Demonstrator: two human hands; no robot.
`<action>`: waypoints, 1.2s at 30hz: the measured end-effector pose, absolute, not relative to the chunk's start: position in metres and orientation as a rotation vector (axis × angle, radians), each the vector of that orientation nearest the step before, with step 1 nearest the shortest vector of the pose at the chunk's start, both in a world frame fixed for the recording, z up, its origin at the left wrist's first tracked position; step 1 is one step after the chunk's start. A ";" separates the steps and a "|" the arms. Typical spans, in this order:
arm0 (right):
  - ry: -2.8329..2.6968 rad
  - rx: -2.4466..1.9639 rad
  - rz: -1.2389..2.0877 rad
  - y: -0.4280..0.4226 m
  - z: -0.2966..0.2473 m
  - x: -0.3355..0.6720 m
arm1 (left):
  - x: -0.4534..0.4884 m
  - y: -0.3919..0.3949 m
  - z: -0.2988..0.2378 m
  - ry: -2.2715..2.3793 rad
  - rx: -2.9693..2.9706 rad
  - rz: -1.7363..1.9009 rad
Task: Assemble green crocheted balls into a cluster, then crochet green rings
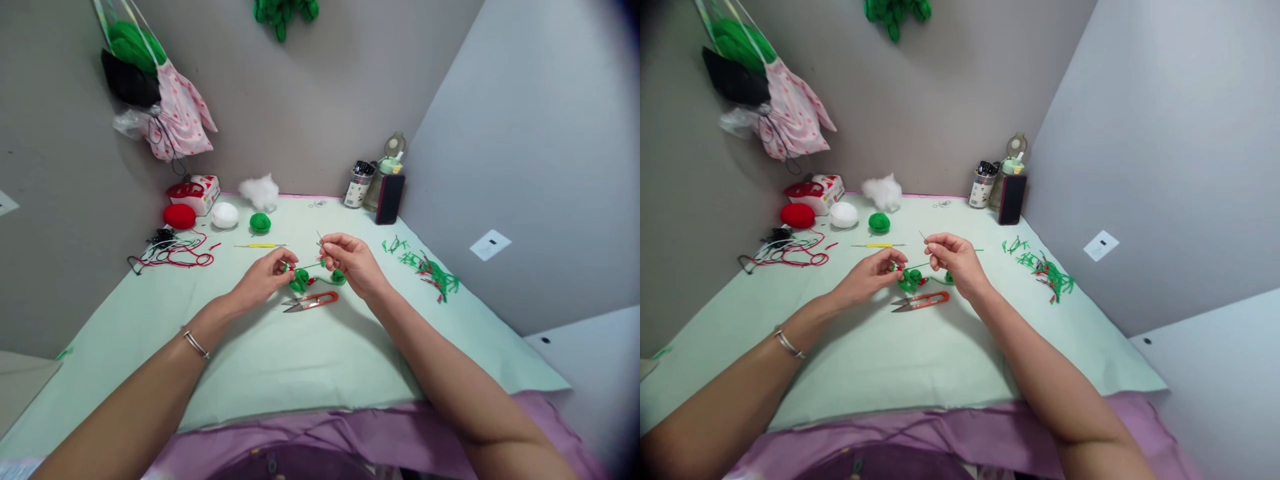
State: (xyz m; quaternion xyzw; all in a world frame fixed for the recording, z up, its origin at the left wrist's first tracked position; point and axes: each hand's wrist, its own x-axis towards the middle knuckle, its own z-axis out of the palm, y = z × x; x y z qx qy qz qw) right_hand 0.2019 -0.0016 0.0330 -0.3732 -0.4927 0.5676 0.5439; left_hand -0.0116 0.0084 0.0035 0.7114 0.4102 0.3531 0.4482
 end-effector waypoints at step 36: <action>-1.301 -0.958 1.225 -0.005 0.038 0.201 | -0.013 0.006 0.019 0.669 1.167 0.947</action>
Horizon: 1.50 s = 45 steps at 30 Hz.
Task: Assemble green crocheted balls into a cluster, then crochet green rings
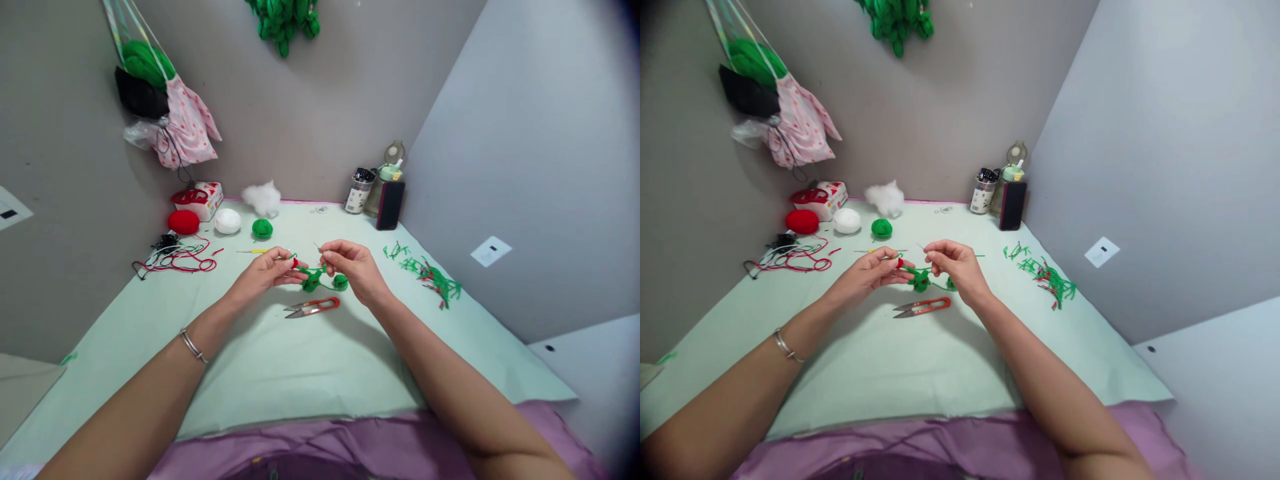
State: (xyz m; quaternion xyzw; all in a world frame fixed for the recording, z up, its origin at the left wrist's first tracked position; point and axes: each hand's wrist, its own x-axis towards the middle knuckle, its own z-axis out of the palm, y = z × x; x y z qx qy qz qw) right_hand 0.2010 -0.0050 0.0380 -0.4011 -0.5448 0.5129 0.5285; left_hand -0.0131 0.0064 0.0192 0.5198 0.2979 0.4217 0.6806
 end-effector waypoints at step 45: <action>-1.798 -1.045 0.692 -0.021 0.041 0.189 | -0.017 0.008 0.017 0.587 0.988 0.916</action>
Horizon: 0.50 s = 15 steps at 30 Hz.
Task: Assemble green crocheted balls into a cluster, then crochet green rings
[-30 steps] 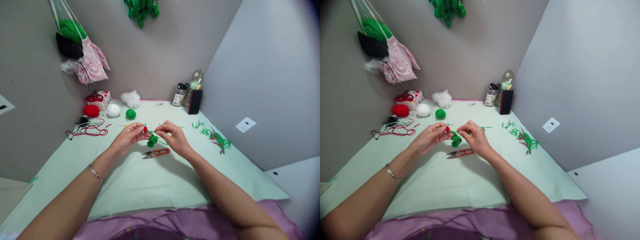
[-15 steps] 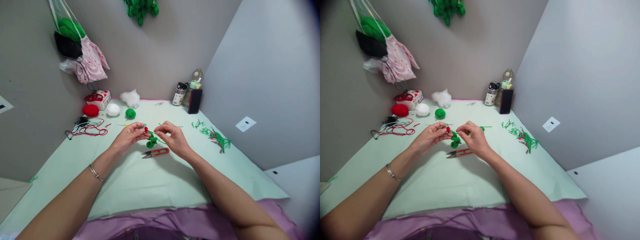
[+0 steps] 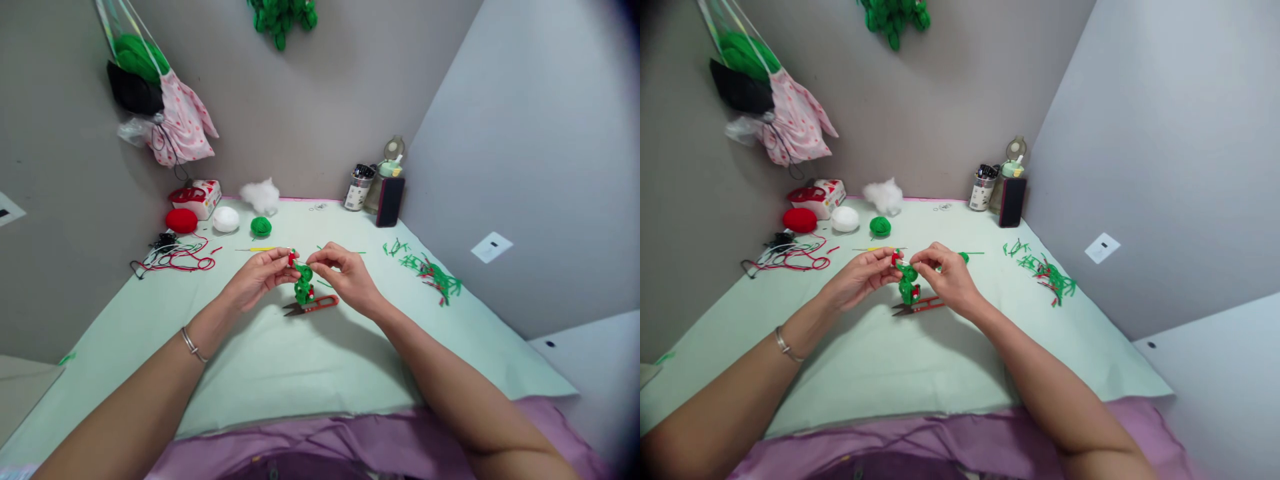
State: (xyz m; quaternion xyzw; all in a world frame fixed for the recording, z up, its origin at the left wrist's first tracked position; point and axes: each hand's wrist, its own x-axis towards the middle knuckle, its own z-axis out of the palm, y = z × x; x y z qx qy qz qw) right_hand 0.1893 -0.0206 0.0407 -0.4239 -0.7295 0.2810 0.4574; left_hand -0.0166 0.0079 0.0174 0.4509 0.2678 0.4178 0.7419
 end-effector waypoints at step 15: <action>-1.789 -1.107 0.637 -0.022 0.040 0.188 | -0.014 0.006 0.017 0.648 1.051 1.026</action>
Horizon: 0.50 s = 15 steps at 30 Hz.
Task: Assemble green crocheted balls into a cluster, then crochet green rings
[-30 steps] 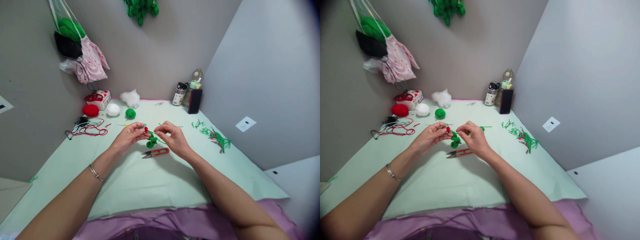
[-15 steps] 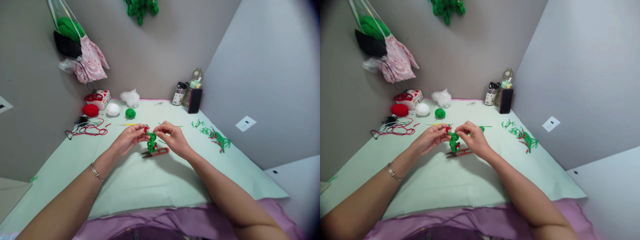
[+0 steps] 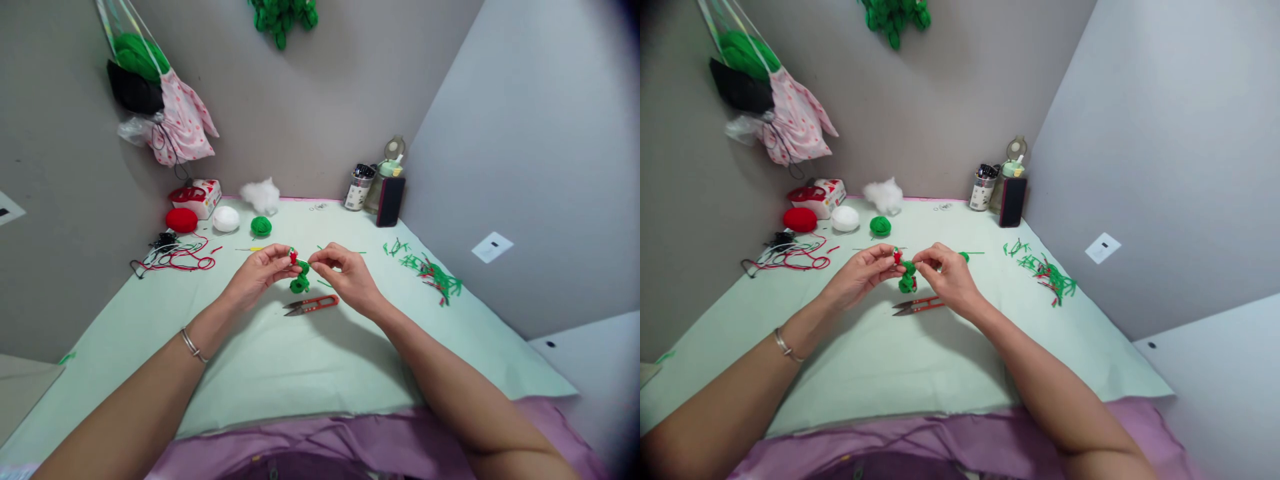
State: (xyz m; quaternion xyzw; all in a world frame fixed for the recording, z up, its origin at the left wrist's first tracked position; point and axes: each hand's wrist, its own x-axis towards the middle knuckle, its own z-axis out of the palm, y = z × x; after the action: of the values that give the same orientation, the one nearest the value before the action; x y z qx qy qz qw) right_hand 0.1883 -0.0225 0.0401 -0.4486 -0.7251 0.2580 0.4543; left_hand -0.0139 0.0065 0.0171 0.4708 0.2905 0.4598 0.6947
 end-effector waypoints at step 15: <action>-1.462 -1.057 1.179 -0.013 0.030 0.182 | -0.001 -0.005 0.019 0.744 1.028 1.160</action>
State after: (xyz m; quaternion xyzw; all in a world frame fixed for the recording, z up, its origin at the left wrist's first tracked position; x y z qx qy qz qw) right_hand 0.1823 -0.0133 0.0300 -0.4319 -0.5975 0.4817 0.4737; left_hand -0.0012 -0.0050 0.0191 0.4529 0.3281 0.5111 0.6527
